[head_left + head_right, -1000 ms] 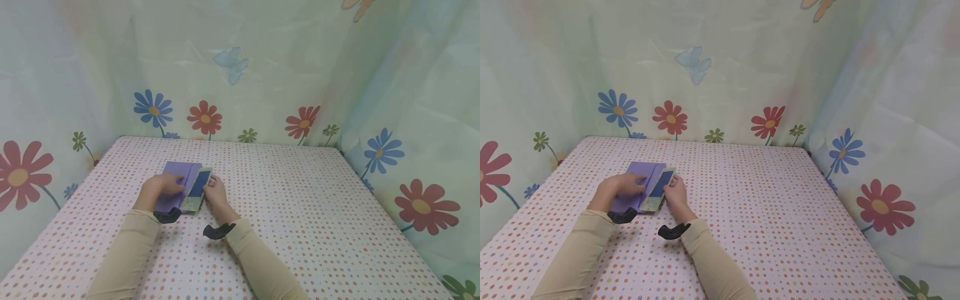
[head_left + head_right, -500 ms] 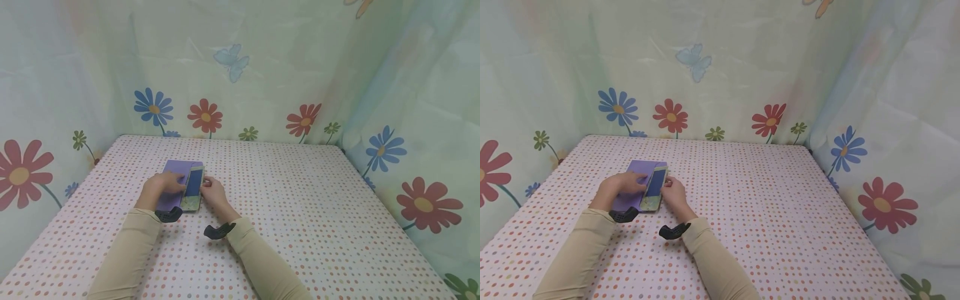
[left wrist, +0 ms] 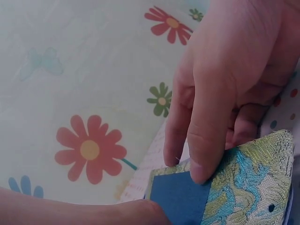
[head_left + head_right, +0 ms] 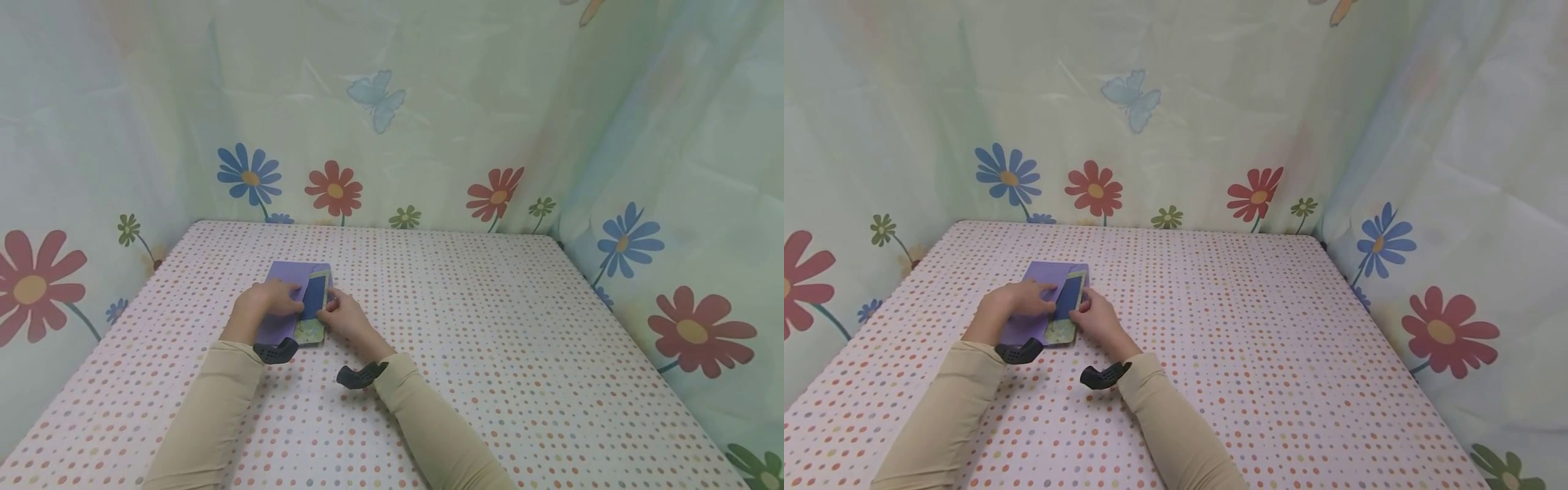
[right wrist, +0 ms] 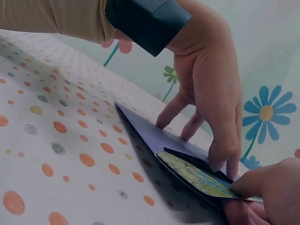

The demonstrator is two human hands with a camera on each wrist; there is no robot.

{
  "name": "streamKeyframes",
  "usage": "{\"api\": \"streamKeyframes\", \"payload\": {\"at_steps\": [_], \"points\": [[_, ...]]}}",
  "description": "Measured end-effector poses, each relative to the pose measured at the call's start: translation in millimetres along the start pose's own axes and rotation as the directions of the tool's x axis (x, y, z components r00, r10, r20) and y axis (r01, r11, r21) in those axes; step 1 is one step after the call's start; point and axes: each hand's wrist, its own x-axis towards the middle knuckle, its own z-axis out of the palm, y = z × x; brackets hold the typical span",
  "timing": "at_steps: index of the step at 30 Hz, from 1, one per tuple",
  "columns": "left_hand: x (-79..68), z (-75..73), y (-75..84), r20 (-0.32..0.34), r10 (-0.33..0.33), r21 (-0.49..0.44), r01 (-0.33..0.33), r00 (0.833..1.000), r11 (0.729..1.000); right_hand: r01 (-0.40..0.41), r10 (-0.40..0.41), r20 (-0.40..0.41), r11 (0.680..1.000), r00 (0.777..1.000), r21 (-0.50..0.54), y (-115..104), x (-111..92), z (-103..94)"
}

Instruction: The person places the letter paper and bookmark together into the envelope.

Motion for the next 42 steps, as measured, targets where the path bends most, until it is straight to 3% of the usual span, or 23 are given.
{"api": "streamKeyframes", "payload": {"at_steps": [15,27,34,42], "points": [[-1.3,-1.9,0.3,0.009,-0.004,0.001,0.004,1.000,1.000,0.027,-0.039,0.198,0.998,0.979,0.059,-1,-3,-2.8],[-2.1,-0.2,-1.6,0.005,-0.001,-0.025,0.001,1.000,1.000,-0.008,-0.005,0.126,0.995,0.992,0.103,-8,-9,9.3],[-1.7,0.0,-1.6,0.004,0.005,-0.032,-0.005,1.000,0.999,-0.007,-0.001,0.131,0.998,0.991,0.062,-12,-11,10.1],[-2.4,-1.4,-4.2,0.018,0.010,-0.043,-0.009,1.000,0.999,-0.024,0.011,0.075,0.984,0.997,0.176,-13,-9,14.4]]}}
